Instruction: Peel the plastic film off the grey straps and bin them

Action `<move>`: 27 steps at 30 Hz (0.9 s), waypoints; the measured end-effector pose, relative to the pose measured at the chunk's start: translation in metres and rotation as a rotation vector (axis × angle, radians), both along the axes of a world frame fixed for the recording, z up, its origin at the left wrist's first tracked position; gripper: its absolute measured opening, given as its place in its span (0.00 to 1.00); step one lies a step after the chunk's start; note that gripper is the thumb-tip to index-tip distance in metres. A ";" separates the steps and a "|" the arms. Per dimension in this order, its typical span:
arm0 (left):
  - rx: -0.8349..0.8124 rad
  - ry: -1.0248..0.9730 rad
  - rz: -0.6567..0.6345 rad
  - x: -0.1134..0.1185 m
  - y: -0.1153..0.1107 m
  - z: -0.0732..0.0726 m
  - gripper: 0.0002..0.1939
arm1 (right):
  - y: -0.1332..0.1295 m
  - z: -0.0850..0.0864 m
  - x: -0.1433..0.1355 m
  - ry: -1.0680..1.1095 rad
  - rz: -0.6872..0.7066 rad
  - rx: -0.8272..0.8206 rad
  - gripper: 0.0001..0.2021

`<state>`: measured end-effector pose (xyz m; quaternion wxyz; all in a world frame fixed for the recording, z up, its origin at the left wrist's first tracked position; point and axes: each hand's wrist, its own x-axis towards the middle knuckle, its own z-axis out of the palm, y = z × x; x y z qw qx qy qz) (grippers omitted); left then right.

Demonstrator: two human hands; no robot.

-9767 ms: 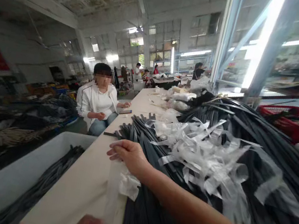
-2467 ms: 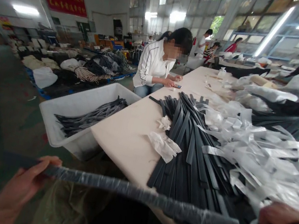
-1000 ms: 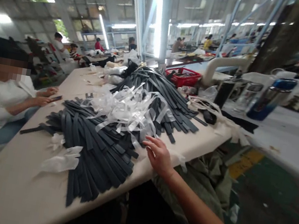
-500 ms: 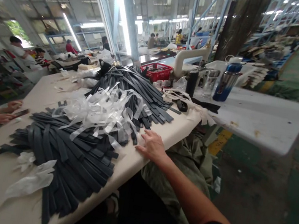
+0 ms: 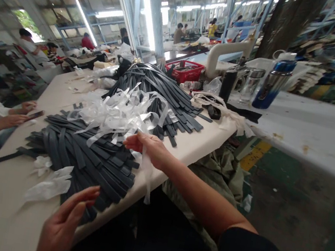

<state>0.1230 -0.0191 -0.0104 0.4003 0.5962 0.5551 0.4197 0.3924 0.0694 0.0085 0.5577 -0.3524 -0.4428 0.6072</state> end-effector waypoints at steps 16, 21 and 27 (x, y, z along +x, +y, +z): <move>-0.363 -0.406 -0.173 0.040 0.033 -0.016 0.14 | 0.040 0.023 -0.091 0.288 0.396 -0.163 0.21; -0.409 -0.380 -0.226 0.038 0.027 -0.017 0.13 | 0.042 0.018 -0.098 0.288 0.398 -0.153 0.22; -0.476 -0.316 -0.310 0.039 0.019 -0.021 0.13 | 0.043 0.015 -0.097 0.255 0.430 -0.143 0.22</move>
